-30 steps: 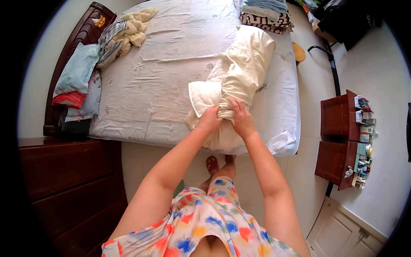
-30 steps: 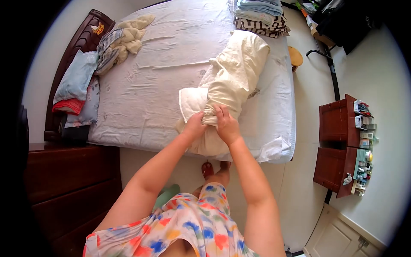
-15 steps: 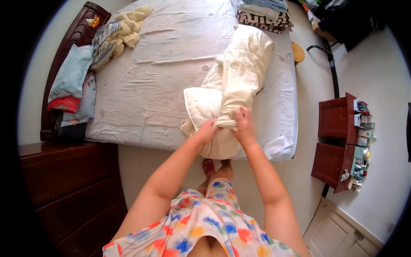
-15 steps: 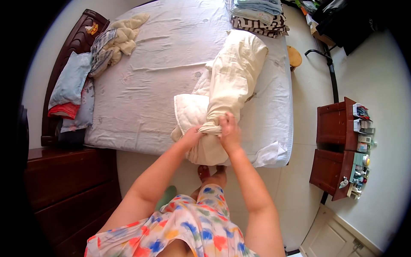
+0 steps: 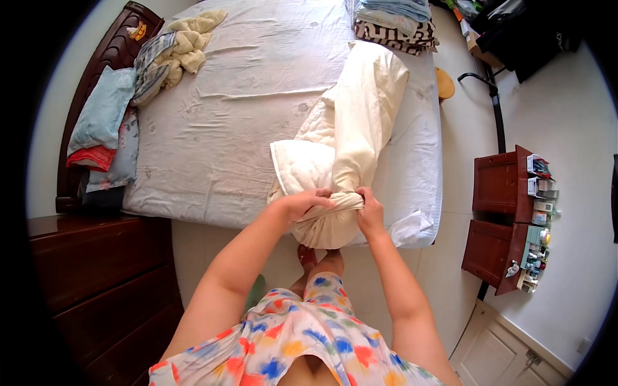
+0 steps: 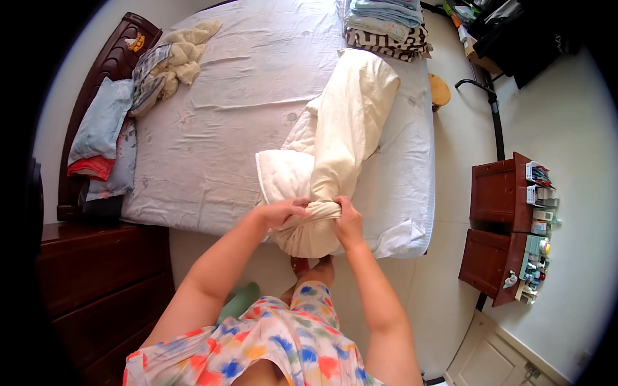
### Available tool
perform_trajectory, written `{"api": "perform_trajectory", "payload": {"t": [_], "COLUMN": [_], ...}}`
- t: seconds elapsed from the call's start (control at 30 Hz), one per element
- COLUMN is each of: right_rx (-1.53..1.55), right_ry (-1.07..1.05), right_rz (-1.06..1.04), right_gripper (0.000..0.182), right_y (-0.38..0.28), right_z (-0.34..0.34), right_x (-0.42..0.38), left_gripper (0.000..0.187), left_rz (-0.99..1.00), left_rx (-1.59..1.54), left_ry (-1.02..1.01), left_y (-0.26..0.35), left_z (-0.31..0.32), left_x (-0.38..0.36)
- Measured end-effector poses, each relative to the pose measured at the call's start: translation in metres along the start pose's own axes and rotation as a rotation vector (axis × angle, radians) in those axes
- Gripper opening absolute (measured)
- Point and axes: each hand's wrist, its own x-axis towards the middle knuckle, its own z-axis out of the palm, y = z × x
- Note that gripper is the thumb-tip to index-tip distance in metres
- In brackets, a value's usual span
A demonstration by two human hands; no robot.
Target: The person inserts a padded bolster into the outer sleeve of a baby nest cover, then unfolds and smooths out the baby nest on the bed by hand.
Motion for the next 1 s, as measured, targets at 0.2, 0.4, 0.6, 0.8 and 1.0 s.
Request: {"api": "perform_trajectory", "payload": {"t": [0.2, 0.4, 0.6, 0.8, 1.0], "right_rx": [0.166, 0.278, 0.26, 0.159, -0.09], "right_ry": [0.019, 0.01, -0.059, -0.086, -0.014], "right_rz": [-0.01, 0.034, -0.003, -0.02, -0.258], "right_gripper": [0.021, 0.027, 0.029, 0.034, 0.059], "right_y": [0.008, 0.007, 0.003, 0.007, -0.044], "right_z": [0.007, 0.014, 0.011, 0.01, 0.0], "right_x": [-0.018, -0.027, -0.025, -0.025, -0.018], "left_gripper": [0.028, 0.042, 0.047, 0.035, 0.04], "left_rz": [0.288, 0.485, 0.173, 0.352, 0.475], "left_rx": [0.529, 0.316, -0.237, -0.436, -0.556], "left_ry": [0.334, 0.34, -0.03, 0.348, 0.451], "left_y": [-0.016, -0.007, 0.018, 0.011, -0.005], "left_z": [0.001, 0.028, 0.015, 0.004, -0.001], "left_x": [0.035, 0.009, 0.004, 0.006, -0.046]}}
